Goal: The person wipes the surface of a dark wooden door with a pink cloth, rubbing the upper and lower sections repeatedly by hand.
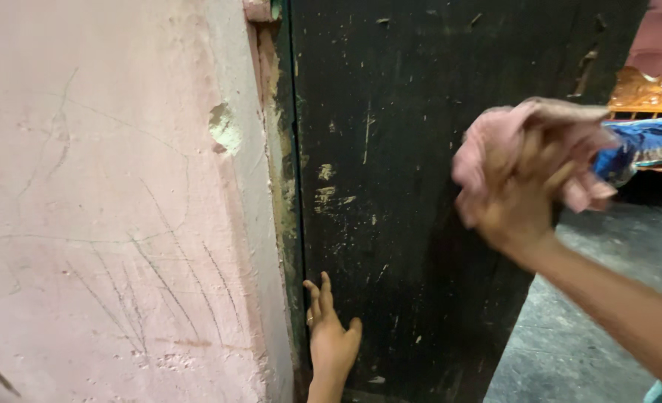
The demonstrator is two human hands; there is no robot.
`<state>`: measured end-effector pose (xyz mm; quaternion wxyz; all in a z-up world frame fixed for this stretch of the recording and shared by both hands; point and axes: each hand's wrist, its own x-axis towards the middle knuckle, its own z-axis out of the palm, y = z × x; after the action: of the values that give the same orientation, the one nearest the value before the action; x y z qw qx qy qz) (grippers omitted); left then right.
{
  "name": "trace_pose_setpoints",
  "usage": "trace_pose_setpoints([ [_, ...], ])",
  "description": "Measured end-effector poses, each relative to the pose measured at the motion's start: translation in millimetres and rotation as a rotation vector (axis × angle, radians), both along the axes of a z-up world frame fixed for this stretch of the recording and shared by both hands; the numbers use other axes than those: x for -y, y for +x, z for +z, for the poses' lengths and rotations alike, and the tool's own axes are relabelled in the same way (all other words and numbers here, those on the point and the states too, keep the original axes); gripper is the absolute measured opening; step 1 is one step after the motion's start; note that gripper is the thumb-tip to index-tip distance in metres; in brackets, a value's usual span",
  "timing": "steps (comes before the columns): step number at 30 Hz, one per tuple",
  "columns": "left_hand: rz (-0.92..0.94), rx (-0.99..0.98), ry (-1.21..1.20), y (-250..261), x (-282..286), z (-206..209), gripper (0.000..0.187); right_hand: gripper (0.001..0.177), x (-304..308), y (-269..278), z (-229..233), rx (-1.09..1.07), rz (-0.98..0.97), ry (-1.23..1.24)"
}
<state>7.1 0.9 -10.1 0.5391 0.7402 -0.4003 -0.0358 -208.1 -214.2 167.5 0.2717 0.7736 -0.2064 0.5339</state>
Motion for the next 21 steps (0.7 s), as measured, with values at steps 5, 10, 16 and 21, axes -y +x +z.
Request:
trace_pose_setpoints([
  [5, 0.012, 0.076, -0.034, -0.8, -0.3, -4.5, 0.105, 0.074, -23.3, 71.0, -57.1, -0.536, 0.090, -0.262],
  [10, 0.055, 0.059, -0.053, -7.2, -0.3, 0.4, 0.095, 0.081, -46.5, 133.0, -12.1, -0.740, 0.018, -0.405],
  [16, 0.217, 0.151, -0.080, -4.5, -13.3, 14.9, 0.077, 0.091, -46.1, 98.8, 43.5, -0.351, -0.067, -0.173],
  [21, 0.236, 0.145, -0.182, -0.5, -22.0, 16.4, 0.071, 0.069, -29.0, 31.8, 5.6, -0.141, -0.107, 0.069],
])
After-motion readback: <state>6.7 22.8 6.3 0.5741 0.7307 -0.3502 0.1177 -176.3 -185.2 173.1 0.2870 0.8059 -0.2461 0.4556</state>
